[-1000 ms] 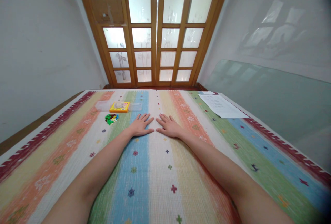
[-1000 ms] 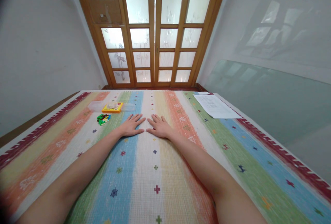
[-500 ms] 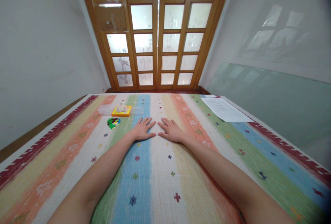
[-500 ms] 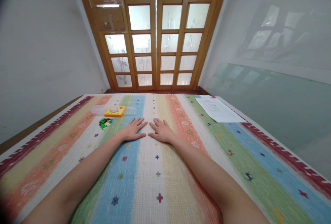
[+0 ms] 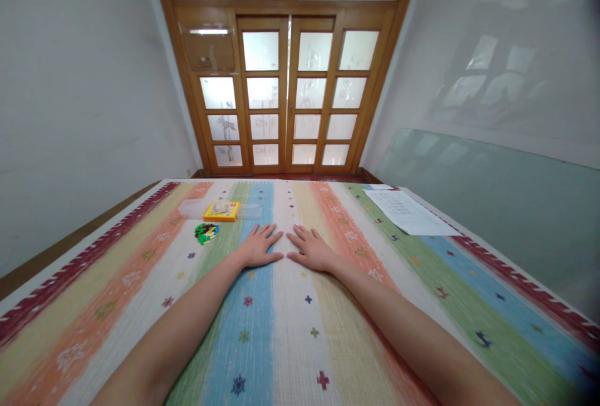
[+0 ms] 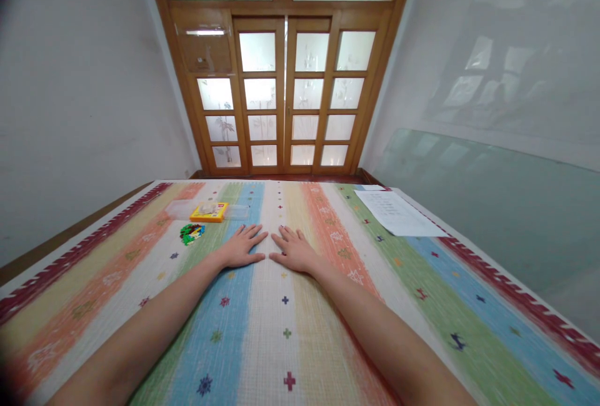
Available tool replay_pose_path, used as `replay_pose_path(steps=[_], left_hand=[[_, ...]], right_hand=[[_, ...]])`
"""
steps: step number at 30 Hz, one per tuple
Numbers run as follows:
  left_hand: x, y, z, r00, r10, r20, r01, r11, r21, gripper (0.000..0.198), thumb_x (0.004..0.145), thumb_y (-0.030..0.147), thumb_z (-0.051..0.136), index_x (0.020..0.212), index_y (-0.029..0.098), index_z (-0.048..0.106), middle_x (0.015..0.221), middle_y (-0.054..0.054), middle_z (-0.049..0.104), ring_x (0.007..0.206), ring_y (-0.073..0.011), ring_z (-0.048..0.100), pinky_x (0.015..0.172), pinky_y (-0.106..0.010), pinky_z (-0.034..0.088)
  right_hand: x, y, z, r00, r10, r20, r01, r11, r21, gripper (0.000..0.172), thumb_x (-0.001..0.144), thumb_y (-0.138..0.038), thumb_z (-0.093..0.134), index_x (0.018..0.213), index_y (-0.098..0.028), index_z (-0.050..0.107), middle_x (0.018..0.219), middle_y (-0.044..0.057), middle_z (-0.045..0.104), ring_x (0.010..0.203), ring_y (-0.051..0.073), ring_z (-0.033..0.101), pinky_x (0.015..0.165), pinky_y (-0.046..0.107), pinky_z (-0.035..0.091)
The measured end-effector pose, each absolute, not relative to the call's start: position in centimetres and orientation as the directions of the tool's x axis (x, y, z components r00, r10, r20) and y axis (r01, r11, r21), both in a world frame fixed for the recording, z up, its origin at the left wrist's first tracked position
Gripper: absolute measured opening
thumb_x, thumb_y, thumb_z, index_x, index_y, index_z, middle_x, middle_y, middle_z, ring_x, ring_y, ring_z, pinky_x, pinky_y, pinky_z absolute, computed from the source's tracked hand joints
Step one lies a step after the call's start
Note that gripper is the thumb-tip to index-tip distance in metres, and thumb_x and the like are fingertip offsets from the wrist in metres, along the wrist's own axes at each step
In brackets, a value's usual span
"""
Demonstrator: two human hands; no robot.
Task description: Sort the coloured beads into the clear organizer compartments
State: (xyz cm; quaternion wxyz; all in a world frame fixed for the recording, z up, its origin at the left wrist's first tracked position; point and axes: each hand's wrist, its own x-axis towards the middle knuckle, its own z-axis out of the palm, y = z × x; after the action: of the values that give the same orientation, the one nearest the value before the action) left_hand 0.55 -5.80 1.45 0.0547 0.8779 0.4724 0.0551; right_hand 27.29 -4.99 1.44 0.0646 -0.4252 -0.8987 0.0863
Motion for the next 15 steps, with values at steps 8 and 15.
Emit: replay_pose_path(steps=[8,15], left_hand=[[0.57,-5.72,1.21,0.552,0.833,0.018,0.822,-0.548,0.154,0.09,0.094,0.081,0.04,0.167,0.031,0.028,0.176,-0.011,0.016,0.163,-0.0349,0.014,0.129,-0.061,0.007],[0.78,-5.74,0.86,0.545,0.838,0.025,0.827,-0.543,0.146,0.093,0.092,0.085,0.039,0.168,0.034,0.026,0.176,-0.011,0.013,0.163,-0.0383,0.012,0.127,-0.067,0.004]], right_hand=[[27.31,-4.99,1.37,-0.639,0.769,0.032,0.75,0.632,-0.195,0.083,0.101,-0.076,0.036,0.167,-0.027,0.03,0.174,0.013,0.018,0.162,0.034,0.015,0.129,0.059,0.01],[27.26,-5.0,1.45,-0.652,0.758,0.019,0.741,0.642,-0.195,0.088,0.099,-0.08,0.034,0.169,-0.028,0.024,0.175,0.014,0.015,0.162,0.035,0.012,0.129,0.062,0.008]])
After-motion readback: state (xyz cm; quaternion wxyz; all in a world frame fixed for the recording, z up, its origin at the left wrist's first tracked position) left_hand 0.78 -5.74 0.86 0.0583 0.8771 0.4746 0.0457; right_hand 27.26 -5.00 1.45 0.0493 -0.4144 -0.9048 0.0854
